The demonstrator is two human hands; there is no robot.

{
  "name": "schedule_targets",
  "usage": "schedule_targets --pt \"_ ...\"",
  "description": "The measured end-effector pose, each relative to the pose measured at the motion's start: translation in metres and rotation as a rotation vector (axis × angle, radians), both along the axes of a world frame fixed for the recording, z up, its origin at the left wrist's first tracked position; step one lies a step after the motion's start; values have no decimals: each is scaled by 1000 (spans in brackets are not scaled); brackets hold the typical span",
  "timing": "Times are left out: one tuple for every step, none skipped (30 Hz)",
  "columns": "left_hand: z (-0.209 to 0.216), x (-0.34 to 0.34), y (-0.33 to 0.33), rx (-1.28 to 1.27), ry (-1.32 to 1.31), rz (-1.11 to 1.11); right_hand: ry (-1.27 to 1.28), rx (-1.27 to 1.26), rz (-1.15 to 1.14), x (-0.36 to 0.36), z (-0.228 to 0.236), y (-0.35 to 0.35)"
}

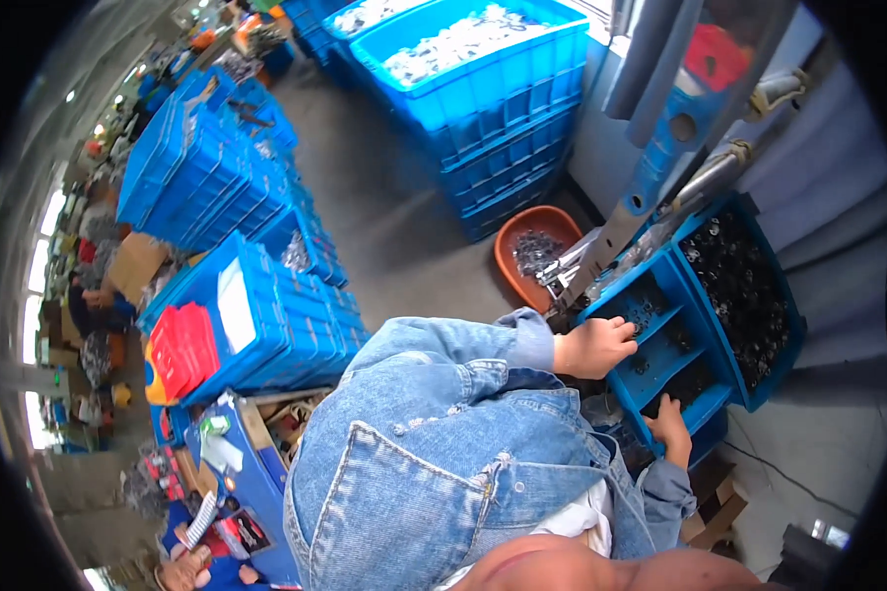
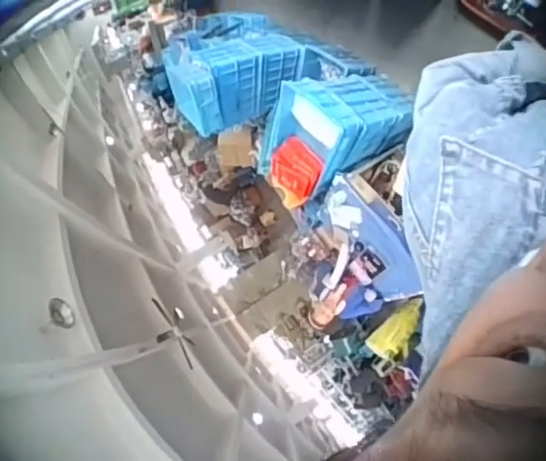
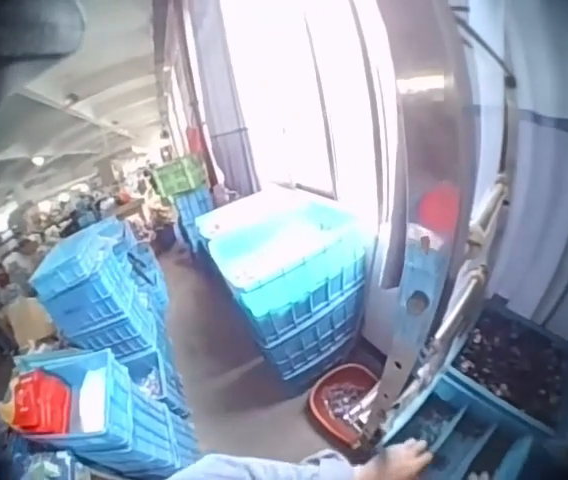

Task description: Sorting small industrial parts into partitioned blue storage bins.

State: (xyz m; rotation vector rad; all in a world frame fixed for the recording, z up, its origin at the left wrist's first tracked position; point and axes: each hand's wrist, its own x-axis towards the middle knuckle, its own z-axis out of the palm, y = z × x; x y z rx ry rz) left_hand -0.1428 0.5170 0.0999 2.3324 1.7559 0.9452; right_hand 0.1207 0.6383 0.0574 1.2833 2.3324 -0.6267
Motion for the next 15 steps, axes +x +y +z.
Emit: schedule_targets --pt "-15 8 15 -7 86 33 25 -8 57 3 -4 3" --pt "-29 17 28 -13 170 56 47 -18 103 10 -10 5" --pt "-40 28 40 -134 237 143 61 -38 135 22 -14 -3" --pt "-52 35 53 -254 310 223 185 3 117 25 -22 -3" --pt "-51 35 58 -313 430 259 303 48 62 32 -30 -3" --pt "-65 25 66 -381 394 240 412 82 116 27 -30 -2" --pt "-61 19 72 -503 407 134 443 144 144 29 -34 -2" --pt "-62 21 78 -554 486 169 483 168 95 25 -31 0" --pt "-67 16 82 -581 383 189 428 204 55 22 -31 -2" --pt "-96 -1 87 -500 394 97 454 246 75 10 -16 -3" --pt "-82 -3 93 -680 400 39 418 324 -30 9 -15 -6" --pt "-73 -3 88 -616 370 36 433 319 -94 12 -12 -12" --pt "-68 -3 86 -596 402 35 354 335 -138 10 -4 -14" --pt "-60 0 88 -633 402 22 337 335 -194 13 -1 -14" --pt "-52 7 87 -646 412 50 331 332 -232 19 1 -15"
